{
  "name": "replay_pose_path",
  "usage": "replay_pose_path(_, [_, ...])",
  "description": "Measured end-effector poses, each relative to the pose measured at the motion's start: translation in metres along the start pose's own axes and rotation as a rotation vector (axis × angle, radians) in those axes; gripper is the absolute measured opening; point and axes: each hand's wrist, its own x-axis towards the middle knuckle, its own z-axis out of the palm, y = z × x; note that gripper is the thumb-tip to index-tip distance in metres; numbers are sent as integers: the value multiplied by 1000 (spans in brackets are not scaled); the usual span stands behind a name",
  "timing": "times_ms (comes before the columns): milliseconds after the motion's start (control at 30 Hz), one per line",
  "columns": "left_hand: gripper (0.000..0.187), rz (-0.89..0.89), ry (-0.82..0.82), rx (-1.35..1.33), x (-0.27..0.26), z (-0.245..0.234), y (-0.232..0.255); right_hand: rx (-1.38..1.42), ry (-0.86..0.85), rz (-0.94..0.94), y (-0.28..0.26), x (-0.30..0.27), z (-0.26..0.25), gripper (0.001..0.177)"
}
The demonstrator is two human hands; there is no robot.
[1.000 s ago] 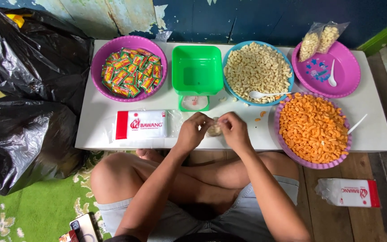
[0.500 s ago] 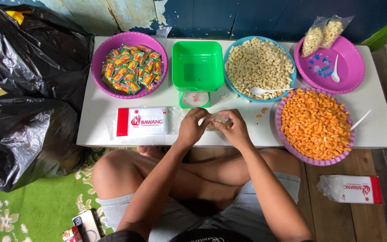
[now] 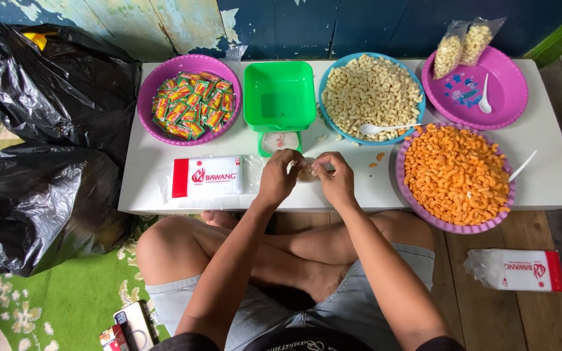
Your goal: Manually filling small plastic bags with snacks using a spoon and weighing them on a small scale.
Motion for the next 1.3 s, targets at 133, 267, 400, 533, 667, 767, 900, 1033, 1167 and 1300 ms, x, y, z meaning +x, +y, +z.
replay_pose_path(133, [6,63,13,50,-2,2,-4,-47,14,-56,5,0,-2,6])
replay_pose_path(267, [11,-23,47,-92,-4,1,-3,-13,33,-14,11,2,-8,2])
replay_pose_path(400, [11,-87,22,-146,-7,-2,3,60,57,99,-10,-10,-10,7])
replay_pose_path(533, [9,-121,24,-177,-4,-7,-2,67,52,102,-15,-8,-20,8])
replay_pose_path(667, [5,-160,-14,-214,1,-13,1,43,59,69,-5,-6,-27,7])
replay_pose_path(767, [4,-133,-16,-197,3,-18,8,-17,35,-23,-18,-8,-31,6])
replay_pose_path(900, [4,-104,-6,-176,5,-23,16,-40,36,-71,-13,-6,-33,6])
replay_pose_path(1033, [3,-120,0,-174,3,-22,16,5,45,-7,-8,-6,-32,6])
replay_pose_path(1167, [7,-149,-1,-202,3,-21,15,26,55,33,2,-5,-29,4])
replay_pose_path(1300, [11,-377,-44,-321,-1,-20,15,87,76,78,-4,-9,-27,3])
